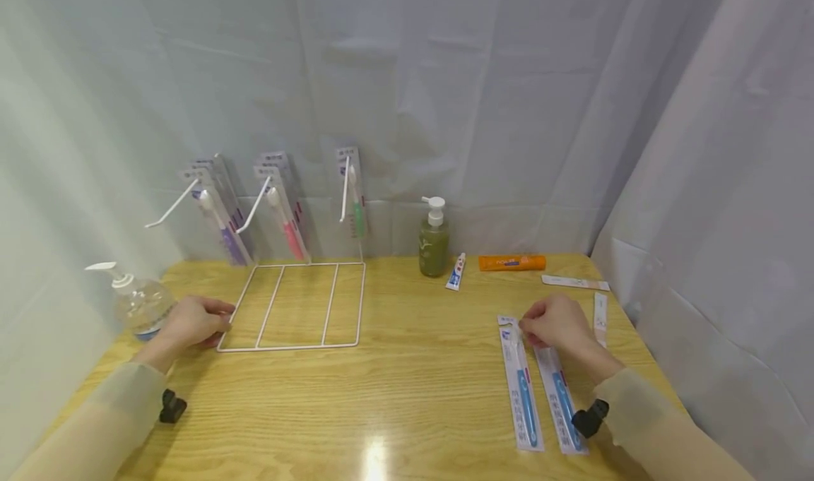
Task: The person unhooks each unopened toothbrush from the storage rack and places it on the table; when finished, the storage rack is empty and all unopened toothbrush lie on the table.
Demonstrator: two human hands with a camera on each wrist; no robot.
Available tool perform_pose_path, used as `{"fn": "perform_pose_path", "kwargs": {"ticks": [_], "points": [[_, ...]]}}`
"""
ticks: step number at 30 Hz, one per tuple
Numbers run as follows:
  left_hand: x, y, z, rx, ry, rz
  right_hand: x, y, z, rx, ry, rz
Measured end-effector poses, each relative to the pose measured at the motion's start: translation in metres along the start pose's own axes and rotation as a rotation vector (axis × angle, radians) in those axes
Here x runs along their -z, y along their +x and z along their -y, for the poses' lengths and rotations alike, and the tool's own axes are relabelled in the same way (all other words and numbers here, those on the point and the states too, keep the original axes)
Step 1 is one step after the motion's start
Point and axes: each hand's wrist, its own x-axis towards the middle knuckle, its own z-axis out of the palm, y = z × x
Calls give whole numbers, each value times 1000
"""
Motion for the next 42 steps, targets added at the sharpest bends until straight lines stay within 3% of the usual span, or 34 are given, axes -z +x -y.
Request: {"fn": "perform_pose_path", "kwargs": {"ticks": [3, 6, 11, 15, 19, 24, 28, 33, 42], "points": [[0, 1, 2, 2, 9, 1, -1, 3, 21, 89, 9, -12], [0, 1, 3, 1, 6, 3, -2, 10, 52, 211, 104, -11], [0, 2, 4, 8, -6, 6, -8, 24, 128, 425, 218, -32], [1, -1, 4, 2, -4, -4, -23, 44, 194, 540, 321, -40], [1, -2, 4, -7, 3, -16, -40, 76, 245, 523, 457, -54], [-1, 0, 5, -13, -31, -2, -54, 114, 278, 411, 584, -94], [-2, 1, 7, -8, -52, 1, -60, 132, 291, 360, 646, -104], [-1, 3, 6, -4, -51, 13, -66, 147, 300, 370, 706, -113], [2, 1, 4, 6, -63, 12, -74, 152, 313, 361, 622, -179]]}}
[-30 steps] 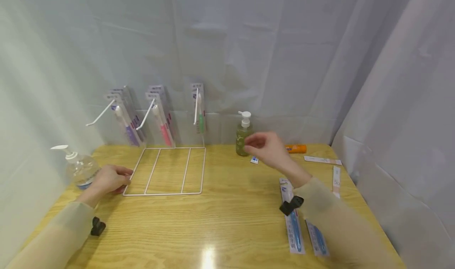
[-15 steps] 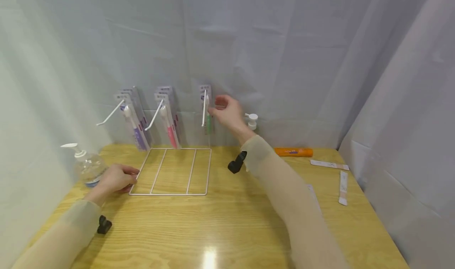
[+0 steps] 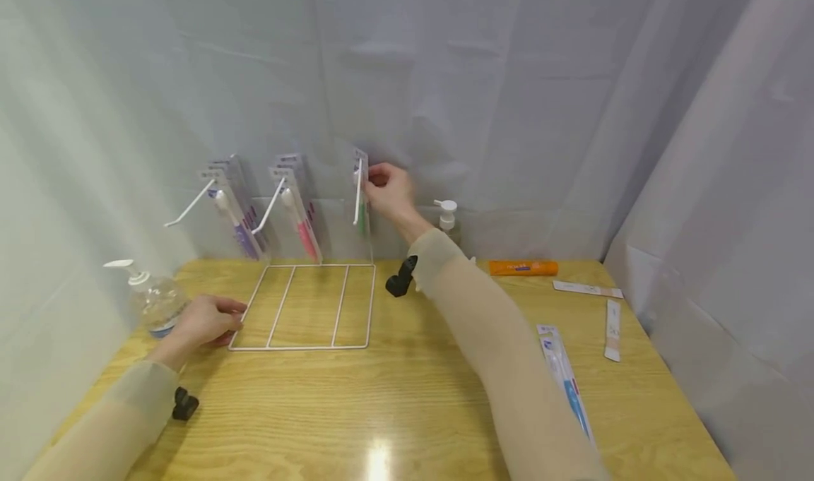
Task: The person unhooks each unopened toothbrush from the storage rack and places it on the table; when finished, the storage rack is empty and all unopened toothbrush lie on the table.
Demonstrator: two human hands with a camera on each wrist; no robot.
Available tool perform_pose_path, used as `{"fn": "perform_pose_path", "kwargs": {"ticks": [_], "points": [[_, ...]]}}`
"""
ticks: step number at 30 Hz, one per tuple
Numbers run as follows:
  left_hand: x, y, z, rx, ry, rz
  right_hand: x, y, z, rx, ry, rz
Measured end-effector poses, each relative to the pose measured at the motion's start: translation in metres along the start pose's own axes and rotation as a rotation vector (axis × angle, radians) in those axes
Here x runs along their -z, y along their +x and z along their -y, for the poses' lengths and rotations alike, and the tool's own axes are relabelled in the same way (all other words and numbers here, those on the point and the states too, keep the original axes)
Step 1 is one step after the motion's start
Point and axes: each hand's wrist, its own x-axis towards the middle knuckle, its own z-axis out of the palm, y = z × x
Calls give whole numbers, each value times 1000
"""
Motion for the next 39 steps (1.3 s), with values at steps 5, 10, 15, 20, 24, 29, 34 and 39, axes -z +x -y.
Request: {"fn": "perform_pose_path", "kwargs": {"ticks": [5, 10, 15, 20, 24, 29, 34, 39], "points": [[0, 2, 2, -11, -2, 5, 0, -2, 0, 11, -29, -38], [3, 4, 4, -14, -2, 18, 8, -12, 4, 12, -32, -63], [6, 1, 6, -11, -9, 41, 29, -36, 12, 32, -18, -58], [13, -2, 7, -13, 8, 43, 64, -70, 15, 84, 8, -8], [15, -1, 6, -16, 8, 37, 101, -100, 5, 67, -5, 60], [17, -1, 8, -17, 21, 28, 143, -131, -39, -60, -31, 156], [17, 0, 8, -21, 41, 13, 171, -166, -90, -241, -106, 176], [17, 0, 8, -29, 57, -4, 182, -191, -123, -376, -260, 164]]}}
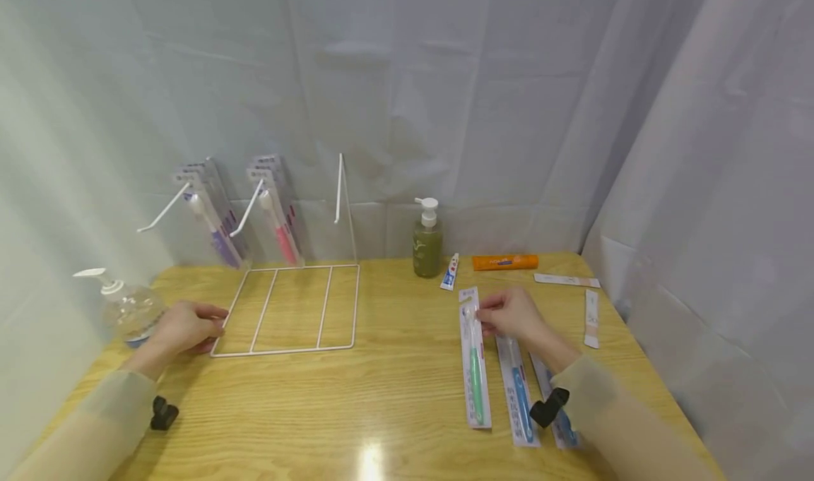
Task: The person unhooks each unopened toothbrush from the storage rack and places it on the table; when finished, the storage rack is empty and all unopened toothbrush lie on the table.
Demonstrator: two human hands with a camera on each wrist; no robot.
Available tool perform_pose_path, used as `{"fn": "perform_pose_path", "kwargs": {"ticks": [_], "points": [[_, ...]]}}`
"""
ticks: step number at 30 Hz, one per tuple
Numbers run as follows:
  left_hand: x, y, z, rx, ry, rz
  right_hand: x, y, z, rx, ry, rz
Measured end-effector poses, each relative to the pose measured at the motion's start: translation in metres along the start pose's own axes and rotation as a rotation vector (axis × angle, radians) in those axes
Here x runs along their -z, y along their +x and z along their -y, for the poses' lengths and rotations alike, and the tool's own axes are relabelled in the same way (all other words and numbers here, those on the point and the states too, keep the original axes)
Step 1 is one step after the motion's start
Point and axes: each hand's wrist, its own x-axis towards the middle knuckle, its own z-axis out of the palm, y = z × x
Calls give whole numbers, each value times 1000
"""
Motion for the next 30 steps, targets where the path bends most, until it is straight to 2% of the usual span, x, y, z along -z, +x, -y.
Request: {"fn": "perform_pose_path", "kwargs": {"ticks": [3, 11, 20, 25, 30], "points": [[0, 0, 0, 3, -10, 2, -3, -3, -12, -56, -64, -13], [0, -2, 0, -1, -16, 10, -4, -5, -18, -84, -127, -39], [1, -4, -5, 16, -14, 6, 7, -8, -20, -26, -137, -42], [1, -5, -4, 11, -13, 6, 4, -11, 0, 74, -160, -51], [0, -3, -4, 12, -9, 4, -10, -6, 38, 294, -131, -26]]}}
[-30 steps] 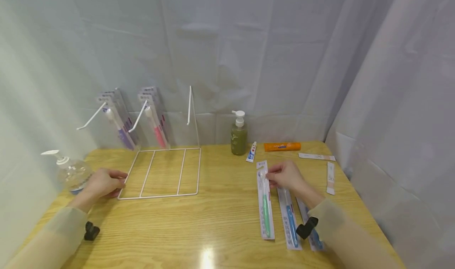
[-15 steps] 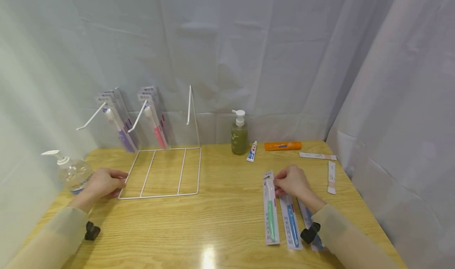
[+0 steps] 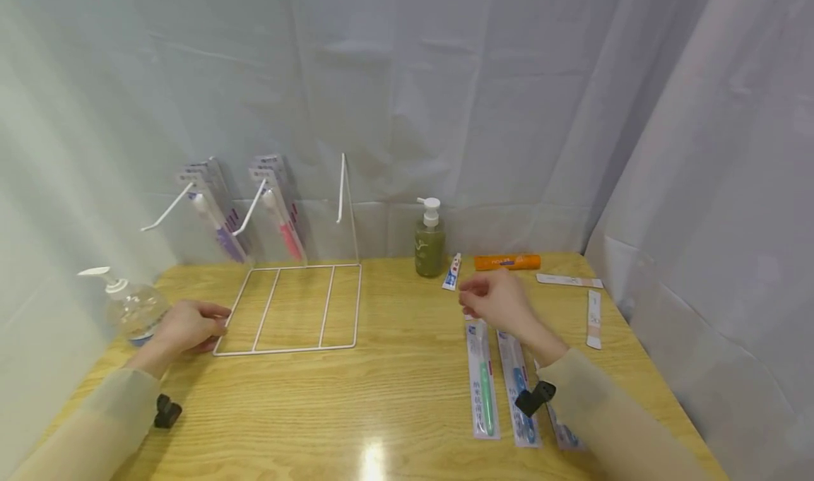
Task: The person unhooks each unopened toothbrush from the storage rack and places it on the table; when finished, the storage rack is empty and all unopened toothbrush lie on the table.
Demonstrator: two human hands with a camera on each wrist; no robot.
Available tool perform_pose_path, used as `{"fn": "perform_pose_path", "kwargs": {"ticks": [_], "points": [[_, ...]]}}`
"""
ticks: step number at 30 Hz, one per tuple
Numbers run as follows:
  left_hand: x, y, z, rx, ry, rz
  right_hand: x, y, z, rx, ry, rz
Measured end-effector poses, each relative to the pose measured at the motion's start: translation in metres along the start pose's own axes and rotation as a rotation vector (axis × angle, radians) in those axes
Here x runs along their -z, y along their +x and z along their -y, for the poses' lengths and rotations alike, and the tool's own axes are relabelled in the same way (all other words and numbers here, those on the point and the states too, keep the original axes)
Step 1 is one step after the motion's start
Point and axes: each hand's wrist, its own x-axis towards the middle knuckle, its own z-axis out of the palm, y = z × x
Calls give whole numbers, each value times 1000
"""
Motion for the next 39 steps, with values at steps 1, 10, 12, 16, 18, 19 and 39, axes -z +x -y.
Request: {"fn": "perform_pose_path", "kwargs": {"ticks": [1, 10, 12, 16, 18, 19, 39], "points": [[0, 0, 0, 0, -2, 0, -3, 5, 9, 52, 12, 8], [1, 2, 2, 10, -12, -5, -61, 61, 95, 318, 93, 55], [1, 1, 2, 10, -16, -7, -77, 79, 112, 328, 112, 55], [-2, 1, 1, 15, -31, -7, -107, 112, 139, 339, 162, 31], [-4, 1, 0, 13, -35, -5, -119, 125, 148, 329, 198, 13], [-5, 1, 0, 8, -36, -6, -124, 131, 152, 327, 208, 4], [-12, 8, -1, -9, -17, 7, -166, 166, 185, 329, 198, -176]]}}
